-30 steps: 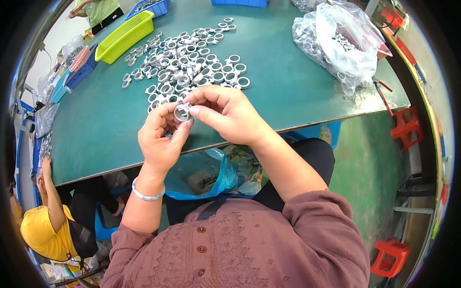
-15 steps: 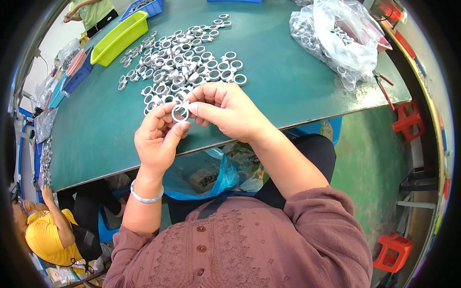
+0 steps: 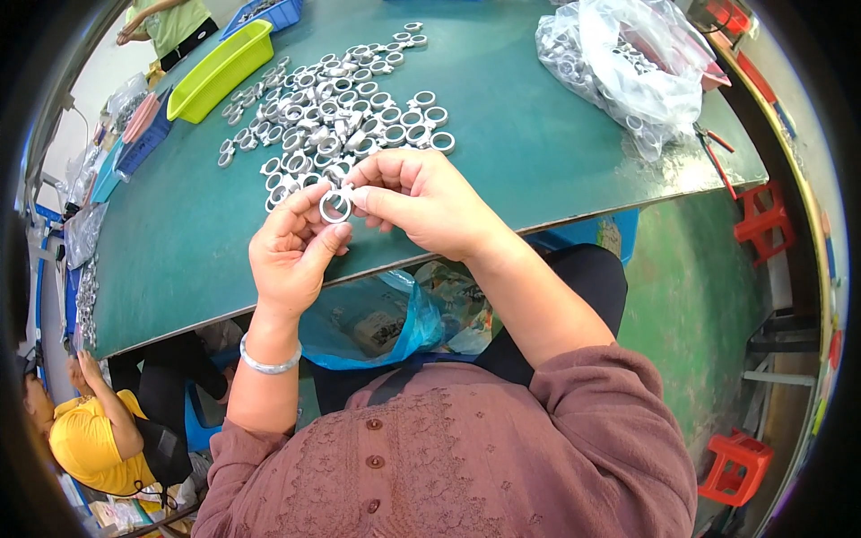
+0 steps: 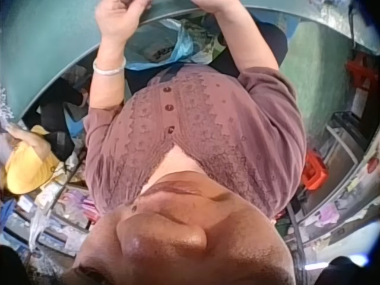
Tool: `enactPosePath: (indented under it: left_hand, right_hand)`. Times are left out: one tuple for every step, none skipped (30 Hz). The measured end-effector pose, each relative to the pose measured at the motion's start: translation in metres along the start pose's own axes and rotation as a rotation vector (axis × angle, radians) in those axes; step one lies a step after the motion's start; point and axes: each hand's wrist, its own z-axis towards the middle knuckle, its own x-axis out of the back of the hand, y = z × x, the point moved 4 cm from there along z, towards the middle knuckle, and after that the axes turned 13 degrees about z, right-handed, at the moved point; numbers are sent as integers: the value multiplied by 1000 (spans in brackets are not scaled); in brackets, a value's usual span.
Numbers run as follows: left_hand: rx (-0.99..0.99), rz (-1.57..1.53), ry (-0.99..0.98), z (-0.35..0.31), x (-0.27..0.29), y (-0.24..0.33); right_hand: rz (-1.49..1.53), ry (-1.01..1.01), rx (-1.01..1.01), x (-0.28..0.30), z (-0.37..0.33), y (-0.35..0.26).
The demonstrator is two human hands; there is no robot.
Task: The person holds small metal rings and inserts even smaller components into them by hand, repeating this process for multiple items at a workstation.
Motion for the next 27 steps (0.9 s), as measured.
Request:
enactPosePath:
  left_hand:
    - [-17, 20, -1, 0, -1, 2]
    - [131, -156, 34, -2, -2, -1]
    - [279, -331, 69, -4, -4, -5]
    - [279, -331, 68, -4, -4, -5]
    - [261, -324, 68, -3, -4, -4]
    - [243, -318, 68, -3, -4, -4]
    - [243, -318, 68, -3, -4, -5]
    - [236, -306, 69, -3, -4, -5]
    - [228, -293, 71, -4, -4, -5]
    - [229, -293, 71, -4, -3, -5]
    - [207, -276, 68, -3, -3, -5]
    - [185, -260, 64, -3, -3, -4]
    - [184, -261, 64, -3, -3, -4]
    - [187, -254, 60, -3, -3, -3]
    - [190, -246, 57, -3, -3, -3]
    - [190, -246, 56, -3, -3, -3]
    - [183, -243, 68, -2, -4, -2]
    - [174, -239, 79, -2, -4, -2]
    - [174, -240, 76, -2, -3, -1]
    - [161, -137, 50, -2, -2, 1]
    - [148, -33, 24, -2, -1, 2]
    - [147, -32, 20, -2, -2, 3]
    - [137, 7, 89, -3, -2, 4]
    - [125, 45, 158, -3, -1, 5]
    - [123, 45, 156, -3, -2, 5]
    - [90, 124, 181, -4, -2, 7]
    - [59, 203, 208, -5, -1, 8]
  right_hand:
    - [0, 1, 0, 0, 0, 0]
    - [-21, 10, 3, 0, -1, -1]
    - [-42, 18, 7, 0, -1, -2]
    - [-42, 18, 7, 0, -2, -2]
    - [-46, 24, 4, 0, -2, -2]
    - [-50, 29, 1, 1, -2, -2]
    - [-50, 30, 1, 0, -2, -3]
    - [-50, 32, 4, -1, -2, -4]
    - [-50, 33, 7, -1, -2, -4]
    - [-50, 33, 6, -1, -2, -4]
    - [-41, 33, 6, 0, -2, -3]
    - [-33, 33, 7, 0, -2, -3]
    - [-33, 34, 7, 1, -3, -2]
    - [-34, 34, 2, 1, -3, -2]
    - [-35, 34, -3, 1, -2, -1]
    - [-34, 35, -3, 1, -2, -2]
    - [-35, 36, -13, 1, -2, -1]
    - [-36, 39, -21, 2, -2, -1]
    - [-35, 41, -20, 1, -2, -1]
    - [-46, 42, -19, 1, -1, -2]
    - [-56, 41, -17, 0, -1, -2]
    - [-53, 44, -15, 1, 0, -2]
    - [-13, 24, -8, 0, 0, -1]
    - [25, 4, 0, 1, 1, 0]
    - [26, 6, 3, 1, 1, 0]
    - [21, 0, -1, 1, 1, 1]
    - [14, -8, -5, 1, 1, 2]
